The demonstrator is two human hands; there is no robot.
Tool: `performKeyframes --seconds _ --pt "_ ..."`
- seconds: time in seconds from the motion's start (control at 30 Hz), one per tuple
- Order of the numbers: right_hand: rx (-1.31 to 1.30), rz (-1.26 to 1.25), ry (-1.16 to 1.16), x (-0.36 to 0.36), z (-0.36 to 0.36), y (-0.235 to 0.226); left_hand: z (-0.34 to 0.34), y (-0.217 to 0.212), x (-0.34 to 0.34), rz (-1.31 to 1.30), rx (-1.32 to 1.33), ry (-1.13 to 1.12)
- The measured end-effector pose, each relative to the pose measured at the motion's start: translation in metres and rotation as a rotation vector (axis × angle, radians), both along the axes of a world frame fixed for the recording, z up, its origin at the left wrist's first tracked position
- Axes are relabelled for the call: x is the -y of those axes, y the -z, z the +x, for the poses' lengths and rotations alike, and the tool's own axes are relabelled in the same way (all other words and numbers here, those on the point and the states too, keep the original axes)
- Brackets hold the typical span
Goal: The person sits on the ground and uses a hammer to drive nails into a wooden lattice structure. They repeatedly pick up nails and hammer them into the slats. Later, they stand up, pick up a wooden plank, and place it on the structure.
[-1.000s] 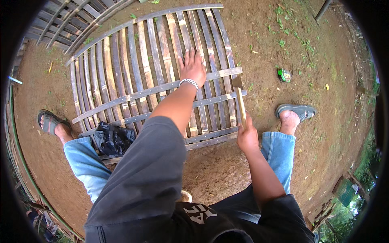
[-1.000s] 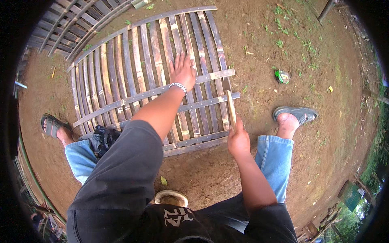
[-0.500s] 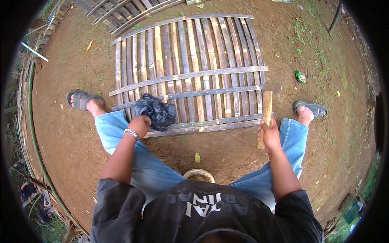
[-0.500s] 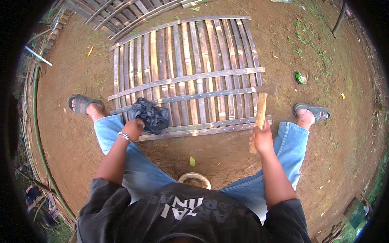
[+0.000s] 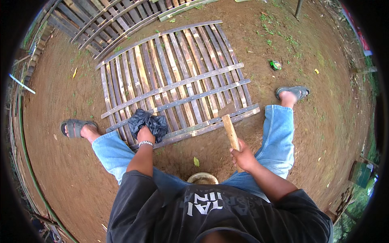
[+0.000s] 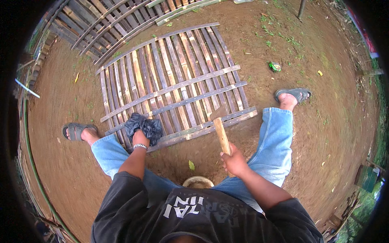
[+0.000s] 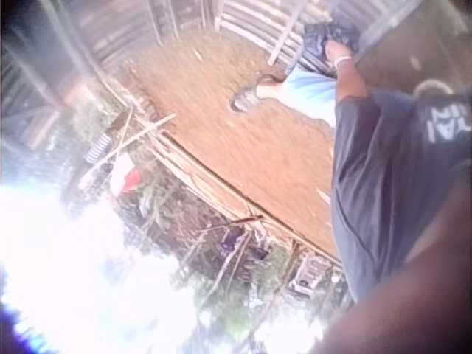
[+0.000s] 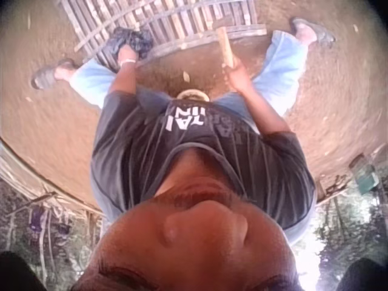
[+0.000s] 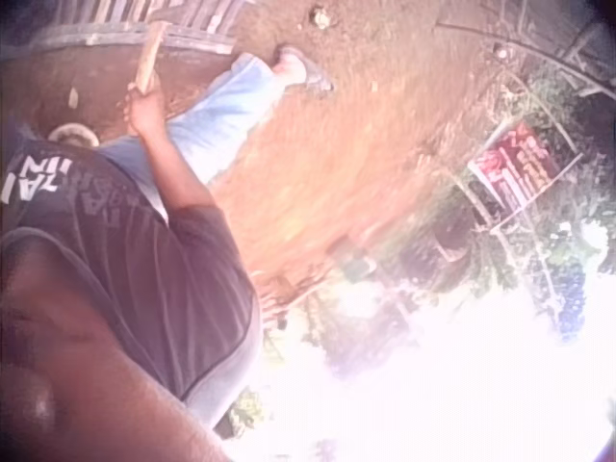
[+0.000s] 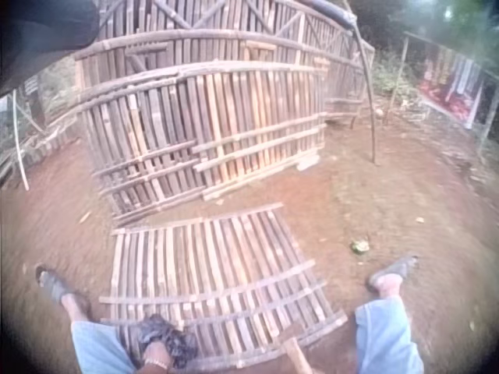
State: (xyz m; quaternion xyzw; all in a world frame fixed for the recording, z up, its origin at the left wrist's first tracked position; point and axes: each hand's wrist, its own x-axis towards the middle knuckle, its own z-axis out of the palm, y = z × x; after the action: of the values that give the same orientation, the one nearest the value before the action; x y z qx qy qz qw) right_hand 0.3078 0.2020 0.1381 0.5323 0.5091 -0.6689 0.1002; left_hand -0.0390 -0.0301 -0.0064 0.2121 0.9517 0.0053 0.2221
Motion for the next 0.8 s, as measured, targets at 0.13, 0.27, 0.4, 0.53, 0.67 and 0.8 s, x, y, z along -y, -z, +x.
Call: performKeyframes --seconds 0.13,0.27,0.4,0.53,0.67,0.8 --pt "-0.023 -0.009 0.028 -0.002 -0.001 0.001 0.006 0.011 0.006 0.058 -0.012 -0.046" --pt "-0.059 0.007 0.012 -0.007 -0.005 0.005 0.003 0.016 0.014 0.149 -0.050 -0.015" --pt "-0.083 0.002 0.035 -0.011 -0.008 0.000 -0.005 0.003 0.007 0.182 0.007 -0.045" --pt "-0.120 0.022 0.036 -0.013 -0.012 -0.002 -0.015 -0.013 0.009 0.286 0.016 -0.084" --pt "-0.143 0.005 0.036 -0.013 -0.012 0.007 -0.037 -0.017 0.027 0.380 0.044 -0.353" --pt "-0.163 0.033 0.053 -0.017 -0.012 0.015 -0.052 -0.027 0.039 1.036 0.203 -0.654"
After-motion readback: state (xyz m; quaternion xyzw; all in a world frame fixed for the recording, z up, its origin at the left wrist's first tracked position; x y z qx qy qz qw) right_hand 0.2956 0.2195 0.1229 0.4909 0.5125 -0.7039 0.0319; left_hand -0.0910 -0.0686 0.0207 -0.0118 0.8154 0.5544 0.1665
